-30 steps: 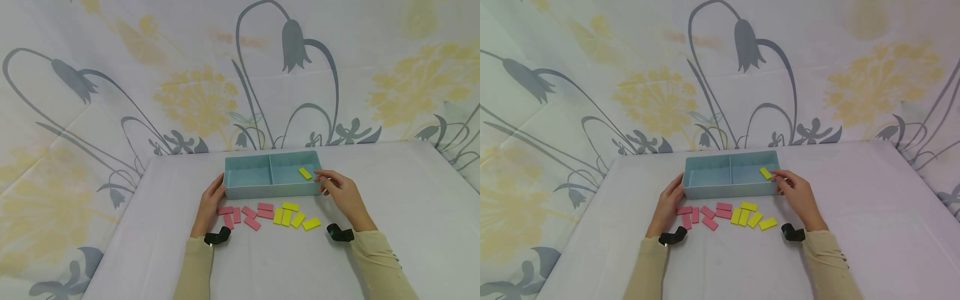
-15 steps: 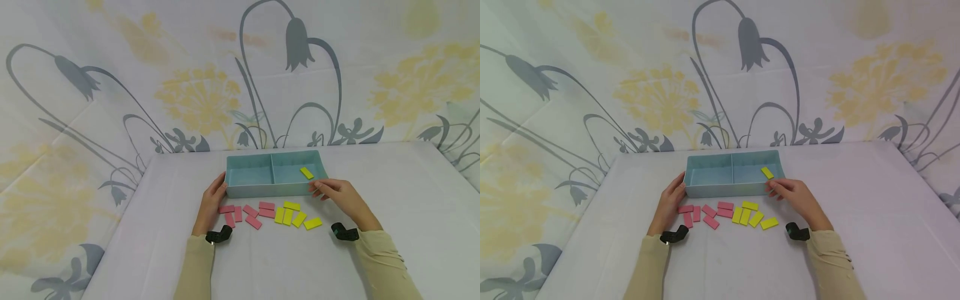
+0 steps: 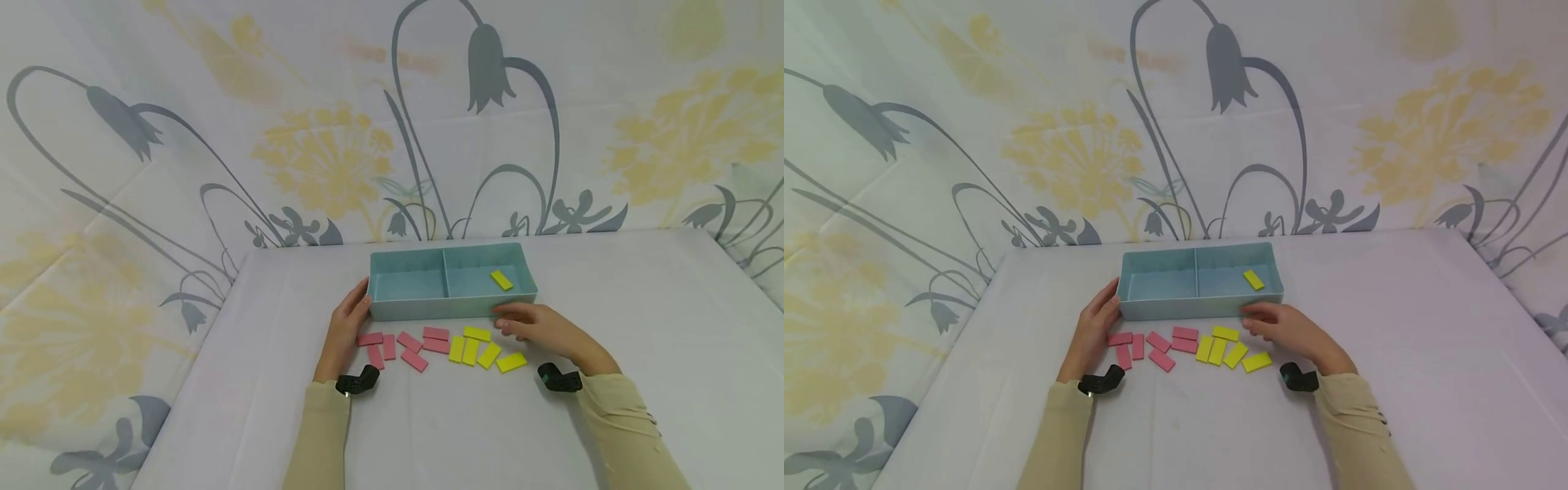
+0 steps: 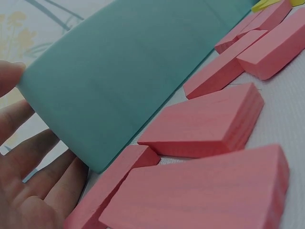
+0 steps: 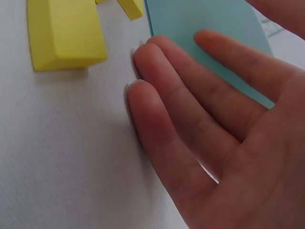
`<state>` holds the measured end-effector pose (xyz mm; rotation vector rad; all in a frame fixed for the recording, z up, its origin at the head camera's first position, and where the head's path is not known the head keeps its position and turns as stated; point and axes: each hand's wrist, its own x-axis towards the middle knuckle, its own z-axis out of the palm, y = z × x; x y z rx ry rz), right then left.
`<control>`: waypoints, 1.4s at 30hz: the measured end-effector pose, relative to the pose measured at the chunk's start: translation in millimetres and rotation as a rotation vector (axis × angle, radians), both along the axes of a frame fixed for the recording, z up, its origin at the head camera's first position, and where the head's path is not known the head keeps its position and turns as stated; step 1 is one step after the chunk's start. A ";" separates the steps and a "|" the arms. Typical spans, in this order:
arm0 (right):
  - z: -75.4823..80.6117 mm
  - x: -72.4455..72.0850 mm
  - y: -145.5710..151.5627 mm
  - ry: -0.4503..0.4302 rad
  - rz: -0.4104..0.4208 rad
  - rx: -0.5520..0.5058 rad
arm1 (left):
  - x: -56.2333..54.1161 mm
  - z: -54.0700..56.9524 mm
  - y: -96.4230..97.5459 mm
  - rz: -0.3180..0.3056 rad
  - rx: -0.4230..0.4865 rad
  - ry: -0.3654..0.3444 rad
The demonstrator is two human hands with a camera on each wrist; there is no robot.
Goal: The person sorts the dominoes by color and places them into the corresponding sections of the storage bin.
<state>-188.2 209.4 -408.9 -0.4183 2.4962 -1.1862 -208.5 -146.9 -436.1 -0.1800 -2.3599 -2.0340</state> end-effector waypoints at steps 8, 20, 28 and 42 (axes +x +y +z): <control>-2.0 1.2 -7.3 0.038 0.015 0.029 | 0.6 1.7 1.3 0.003 -0.011 -0.010; -1.2 5.2 -34.9 0.053 0.002 0.132 | 15.0 27.3 4.5 -0.028 -0.004 -0.038; 3.0 9.5 -48.5 0.097 0.016 0.272 | 15.3 28.3 4.9 -0.028 -0.005 -0.041; 7.0 14.9 -54.5 0.149 0.018 0.354 | 13.0 26.5 5.8 -0.021 -0.007 -0.038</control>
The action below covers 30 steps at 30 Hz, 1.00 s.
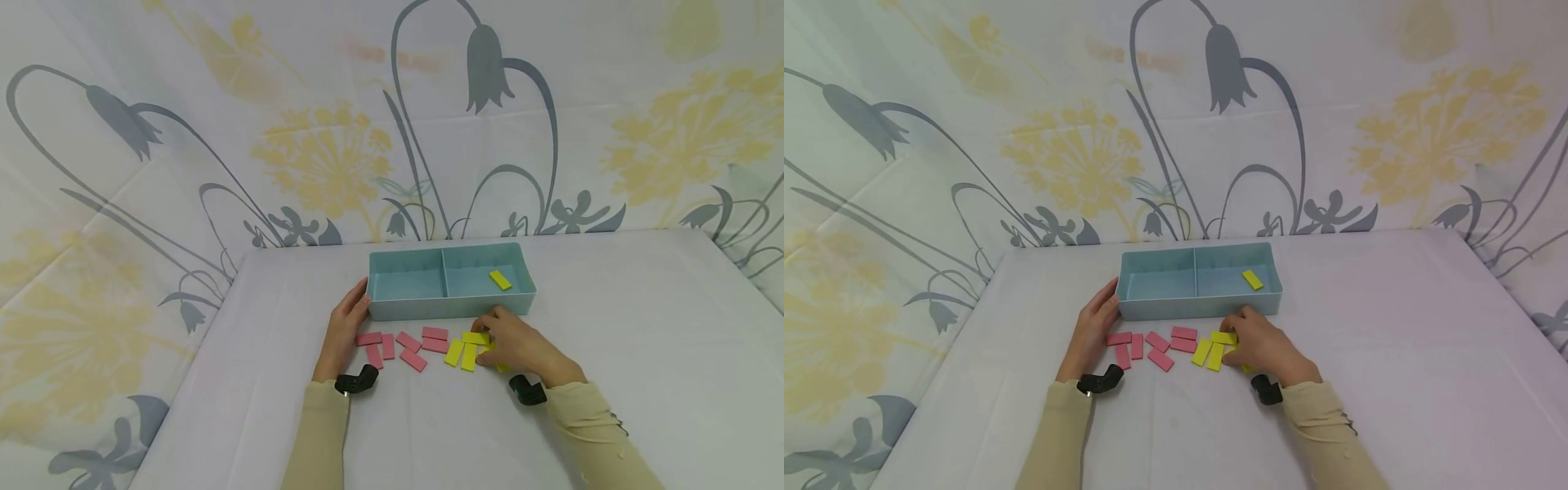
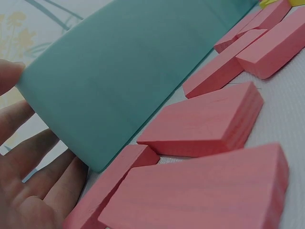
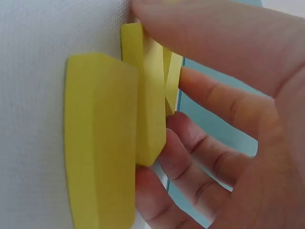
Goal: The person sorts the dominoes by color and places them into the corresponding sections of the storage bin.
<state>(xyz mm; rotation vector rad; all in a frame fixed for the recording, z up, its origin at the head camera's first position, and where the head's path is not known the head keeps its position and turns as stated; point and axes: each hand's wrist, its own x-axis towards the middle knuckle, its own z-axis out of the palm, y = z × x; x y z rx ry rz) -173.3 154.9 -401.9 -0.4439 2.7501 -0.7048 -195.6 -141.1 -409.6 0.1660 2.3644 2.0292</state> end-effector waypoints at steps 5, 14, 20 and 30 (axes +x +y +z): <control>-0.6 -1.0 0.0 0.012 -0.023 0.004 | -1.0 -0.5 0.1 -0.003 0.009 0.009; -0.9 -0.5 -0.1 0.017 -0.058 -0.007 | -0.2 -0.3 -0.4 -0.002 0.013 0.006; -1.9 -0.1 -1.1 -0.006 -0.066 -0.028 | 1.1 -0.2 -1.0 -0.004 0.004 -0.004; -3.3 -1.3 -3.4 -0.055 -0.077 -0.087 | 0.5 -0.2 -0.6 0.000 0.011 0.012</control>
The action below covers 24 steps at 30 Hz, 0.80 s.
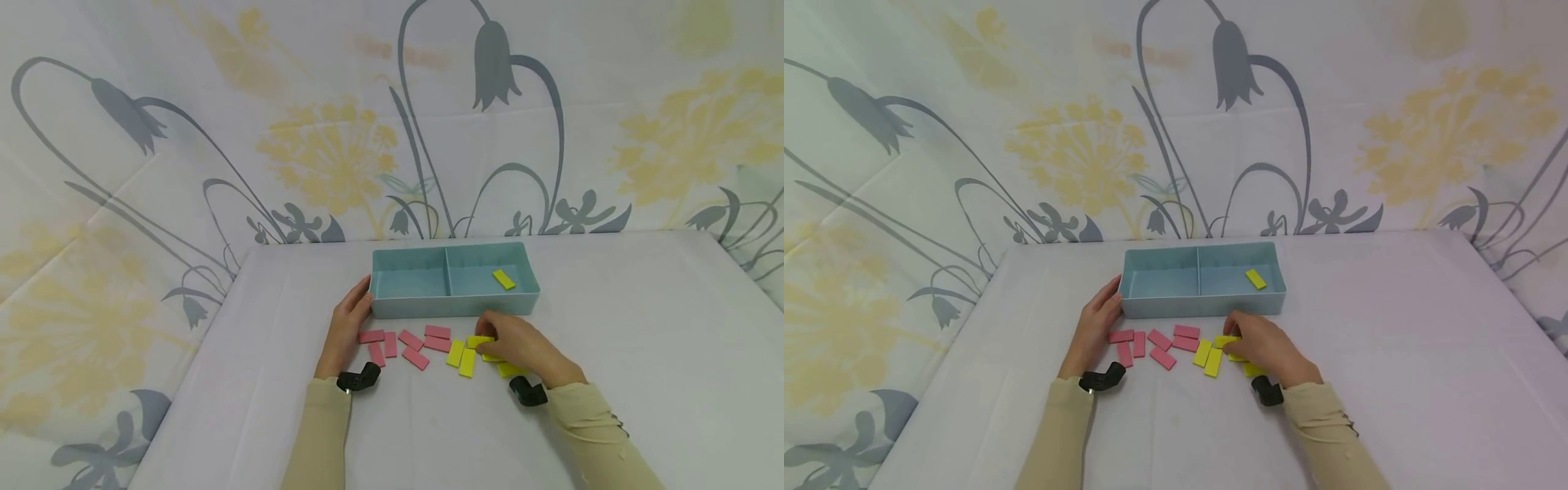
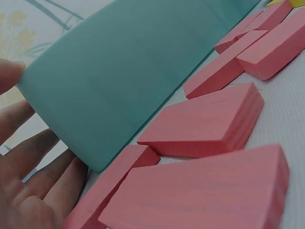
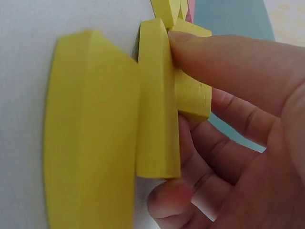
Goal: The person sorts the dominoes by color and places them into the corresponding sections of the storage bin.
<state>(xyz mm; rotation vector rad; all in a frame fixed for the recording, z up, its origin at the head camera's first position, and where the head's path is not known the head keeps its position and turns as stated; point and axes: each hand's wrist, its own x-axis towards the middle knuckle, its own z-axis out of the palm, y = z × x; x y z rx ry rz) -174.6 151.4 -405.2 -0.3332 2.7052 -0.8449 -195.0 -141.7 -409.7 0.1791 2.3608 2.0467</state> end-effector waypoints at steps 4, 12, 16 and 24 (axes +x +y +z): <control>-1.3 -0.6 0.0 0.007 0.021 -0.007 | -0.3 -0.6 -0.2 -0.013 0.021 -0.001; 1.1 -0.1 6.4 0.028 0.076 -0.011 | -13.5 -25.4 -3.4 0.027 0.028 0.007; 3.8 0.6 8.8 0.027 0.086 -0.030 | -12.7 -25.4 -4.1 0.012 0.025 0.003; 8.6 -3.7 16.3 0.026 0.071 -0.051 | -7.3 -11.5 -3.3 0.000 0.020 -0.018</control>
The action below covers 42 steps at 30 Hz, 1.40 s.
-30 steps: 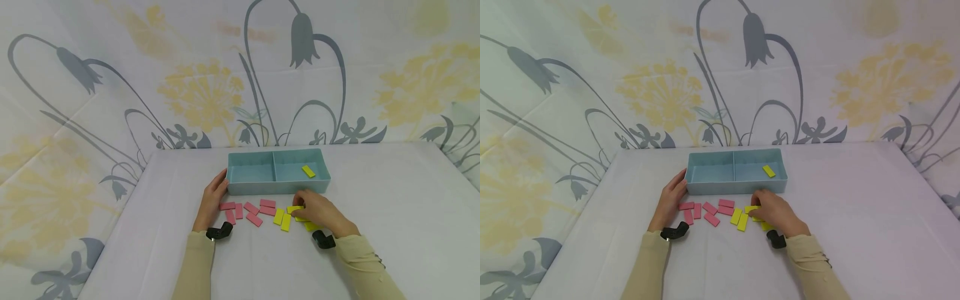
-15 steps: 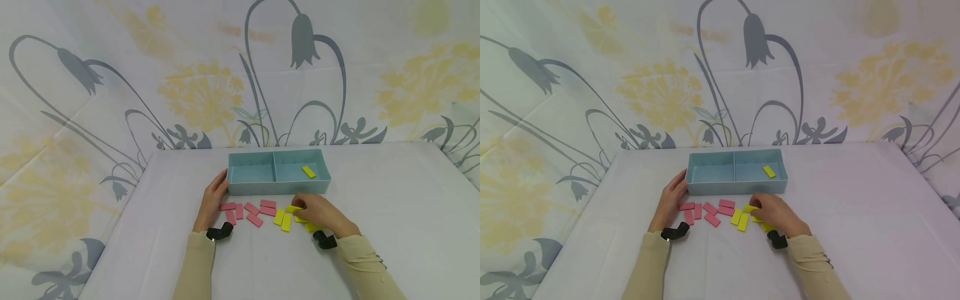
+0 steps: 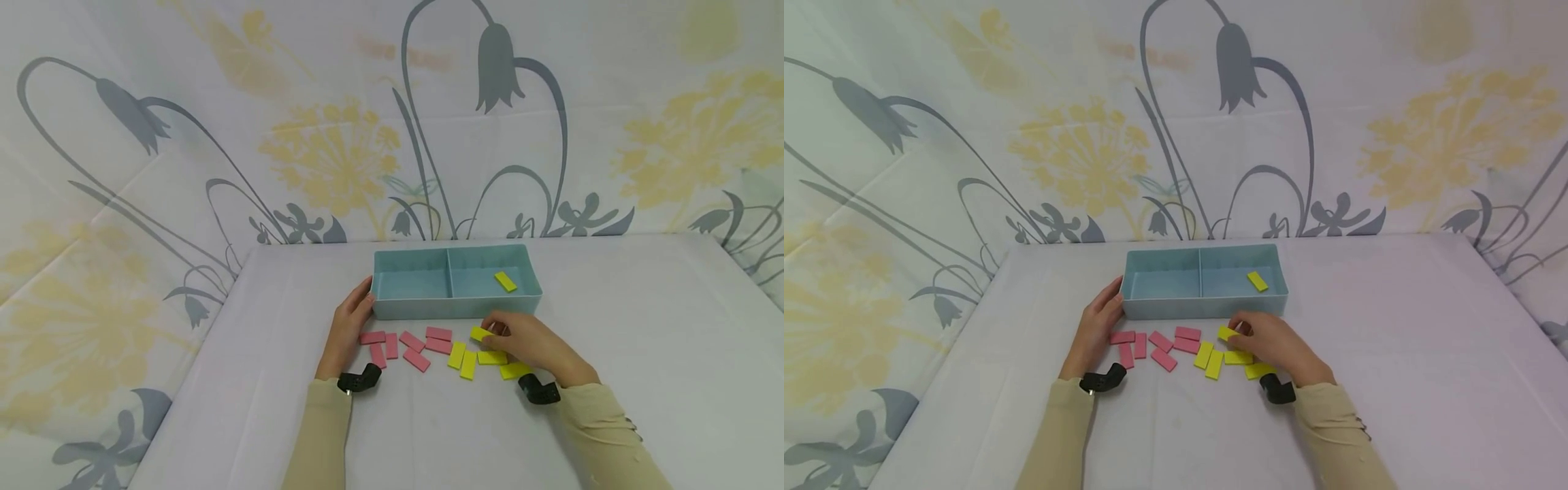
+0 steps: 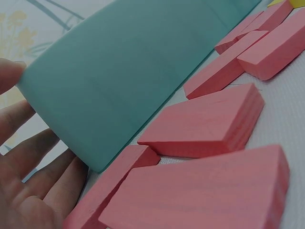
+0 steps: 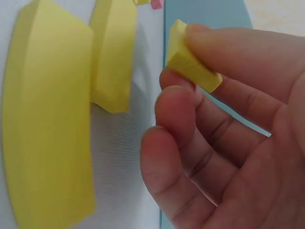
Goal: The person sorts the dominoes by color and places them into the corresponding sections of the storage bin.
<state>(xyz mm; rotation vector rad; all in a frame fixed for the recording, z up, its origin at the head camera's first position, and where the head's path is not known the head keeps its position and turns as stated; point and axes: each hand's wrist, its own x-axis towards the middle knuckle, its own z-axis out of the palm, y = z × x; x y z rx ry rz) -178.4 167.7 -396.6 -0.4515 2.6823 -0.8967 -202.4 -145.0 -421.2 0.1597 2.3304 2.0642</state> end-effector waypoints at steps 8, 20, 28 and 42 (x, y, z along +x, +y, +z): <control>5.8 -1.8 8.6 0.055 -0.008 -0.023 | 5.5 10.3 2.4 0.001 -0.017 -0.001; 11.2 -0.3 11.9 0.137 -0.008 -0.132 | -6.8 -14.5 -1.5 0.025 0.002 0.020; 12.1 -0.8 13.5 0.132 -0.059 -0.198 | -5.5 -13.3 -0.3 0.034 0.007 0.021; 12.0 -0.1 17.1 0.144 -0.055 -0.243 | -5.6 -15.1 -1.5 0.023 0.000 0.023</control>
